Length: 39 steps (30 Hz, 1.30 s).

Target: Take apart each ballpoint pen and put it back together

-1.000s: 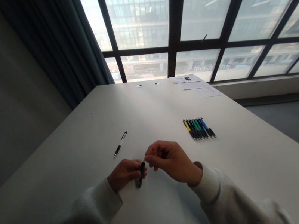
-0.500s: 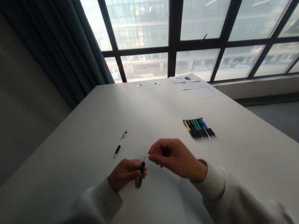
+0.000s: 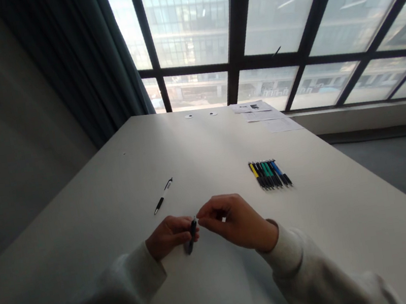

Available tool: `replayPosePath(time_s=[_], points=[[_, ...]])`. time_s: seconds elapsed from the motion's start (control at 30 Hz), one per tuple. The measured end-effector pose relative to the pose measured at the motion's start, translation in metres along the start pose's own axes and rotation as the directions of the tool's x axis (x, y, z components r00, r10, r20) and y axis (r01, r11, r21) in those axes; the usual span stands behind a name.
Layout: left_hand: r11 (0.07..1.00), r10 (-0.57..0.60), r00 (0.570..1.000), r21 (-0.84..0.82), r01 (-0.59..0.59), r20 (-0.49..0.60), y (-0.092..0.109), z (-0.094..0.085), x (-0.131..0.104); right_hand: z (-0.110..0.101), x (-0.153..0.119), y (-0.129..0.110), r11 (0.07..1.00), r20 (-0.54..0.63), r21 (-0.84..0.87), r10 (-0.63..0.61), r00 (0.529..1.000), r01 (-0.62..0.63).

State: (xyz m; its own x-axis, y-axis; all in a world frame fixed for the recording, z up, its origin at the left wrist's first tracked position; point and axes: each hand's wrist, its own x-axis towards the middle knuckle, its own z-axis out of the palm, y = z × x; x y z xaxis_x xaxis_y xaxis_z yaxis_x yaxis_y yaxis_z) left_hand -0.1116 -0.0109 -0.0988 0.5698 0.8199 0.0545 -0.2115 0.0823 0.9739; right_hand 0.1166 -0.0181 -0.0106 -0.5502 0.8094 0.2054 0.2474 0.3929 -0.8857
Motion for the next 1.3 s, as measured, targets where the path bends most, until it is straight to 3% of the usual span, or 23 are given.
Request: replayPosePath(time_s=[0.13, 0.3, 0.37, 0.57, 0.7, 0.8, 0.93, 1.1, 1.2, 1.3], points=[[1.0, 0.019, 1.0, -0.004, -0.019, 0.002, -0.001, -0.001, -0.001, -0.009, 0.003, 0.008, 0.973, -0.024, -0.23, -0.011, 1.0, 0.005], [0.999, 0.046, 0.999, -0.012, -0.046, -0.012, -0.005, -0.003, 0.0, -0.019, 0.001, 0.038, 0.781, 0.027, -0.602, 0.227, 0.973, -0.165], [0.999, 0.052, 0.998, -0.013, -0.052, -0.018, -0.007, -0.003, 0.0, -0.018, 0.001, 0.052, 0.743, 0.029, -0.642, 0.272, 0.962, -0.191], [0.999, 0.036, 0.999, -0.033, -0.037, -0.022, -0.008, -0.004, 0.0, -0.008, 0.007, 0.076, 0.769, 0.077, -0.622, 0.244, 0.967, -0.144], [0.998, 0.017, 0.999, -0.06, -0.019, -0.029, -0.009, -0.005, -0.001, -0.01, 0.011, 0.062, 0.831, 0.12, -0.552, 0.166, 0.979, -0.073], [0.997, -0.011, 0.999, -0.083, 0.007, -0.043, -0.01, -0.005, -0.001, -0.017, 0.011, 0.04, 0.894, 0.077, -0.447, 0.07, 0.995, -0.028], [0.992, -0.039, 0.995, -0.123, 0.028, -0.087, -0.005, 0.005, -0.001, -0.028, 0.006, 0.018, 0.997, -0.05, -0.07, -0.019, 0.999, 0.015], [0.982, -0.071, 0.99, -0.181, 0.049, -0.119, 0.021, 0.034, 0.002, -0.044, -0.004, 0.0, 0.947, -0.173, 0.318, 0.004, 0.985, 0.052], [0.96, -0.107, 0.992, -0.266, 0.085, -0.072, 0.045, 0.054, 0.006, -0.054, -0.006, -0.014, 0.914, -0.263, 0.387, -0.02, 0.964, 0.125], [0.931, -0.065, 0.998, -0.36, 0.055, -0.015, 0.069, 0.078, 0.013, -0.062, -0.004, -0.03, 0.879, -0.379, 0.418, -0.061, 0.923, 0.229]])
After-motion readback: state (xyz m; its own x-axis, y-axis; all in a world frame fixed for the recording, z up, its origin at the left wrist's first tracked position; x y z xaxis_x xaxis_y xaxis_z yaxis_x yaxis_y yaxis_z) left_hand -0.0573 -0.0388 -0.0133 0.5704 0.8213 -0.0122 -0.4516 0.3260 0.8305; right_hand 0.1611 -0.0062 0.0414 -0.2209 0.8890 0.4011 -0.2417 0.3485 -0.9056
